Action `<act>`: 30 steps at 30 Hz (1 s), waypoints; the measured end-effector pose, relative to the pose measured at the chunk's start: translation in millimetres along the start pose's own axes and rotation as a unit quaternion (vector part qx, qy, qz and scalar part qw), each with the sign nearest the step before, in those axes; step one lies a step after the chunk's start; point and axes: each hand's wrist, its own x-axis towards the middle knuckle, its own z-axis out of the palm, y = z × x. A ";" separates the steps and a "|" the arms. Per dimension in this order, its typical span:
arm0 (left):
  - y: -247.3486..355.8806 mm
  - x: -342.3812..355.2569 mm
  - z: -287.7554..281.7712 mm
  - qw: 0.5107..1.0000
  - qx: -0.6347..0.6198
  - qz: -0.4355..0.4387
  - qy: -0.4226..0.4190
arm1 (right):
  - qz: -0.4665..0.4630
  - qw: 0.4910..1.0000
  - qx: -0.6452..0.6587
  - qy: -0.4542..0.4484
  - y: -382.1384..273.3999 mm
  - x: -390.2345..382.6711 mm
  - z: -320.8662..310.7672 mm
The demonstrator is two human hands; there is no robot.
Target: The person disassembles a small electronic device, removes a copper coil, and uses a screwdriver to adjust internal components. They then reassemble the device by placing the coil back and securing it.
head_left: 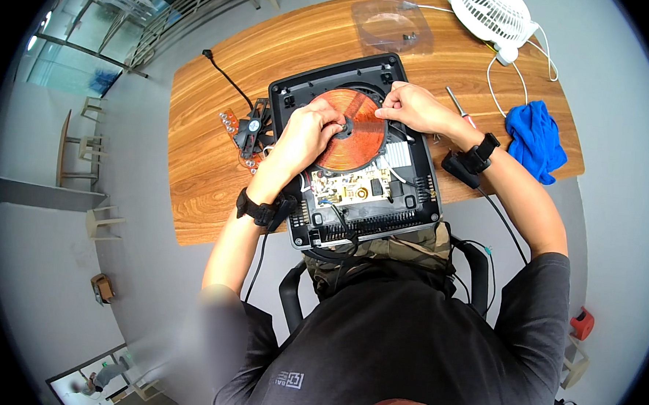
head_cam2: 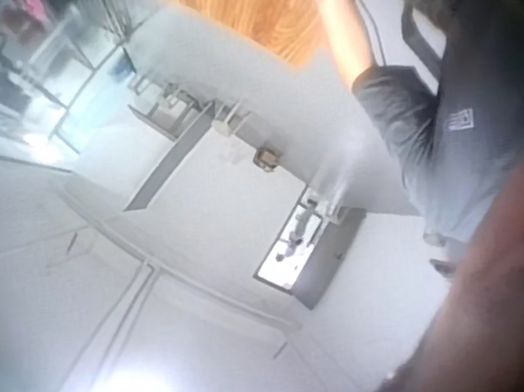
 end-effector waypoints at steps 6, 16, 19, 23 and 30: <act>2.4 2.1 -1.7 0.998 0.048 0.035 -0.016 | 0.002 1.000 -0.003 0.009 5.0 3.3 3.5; -6.4 2.6 -5.6 0.997 0.019 0.077 -0.022 | 0.005 1.000 0.001 -0.001 9.8 5.1 3.6; -4.8 2.9 -7.4 0.994 0.052 0.097 -0.018 | -0.003 1.000 0.007 0.008 13.0 5.9 5.1; 6.6 3.6 -16.9 0.995 0.058 0.061 -0.047 | 0.013 0.998 0.065 0.008 17.8 9.1 6.9; 10.0 5.2 -21.9 0.996 0.038 0.014 -0.079 | 0.020 0.990 0.132 -0.038 25.3 17.1 1.4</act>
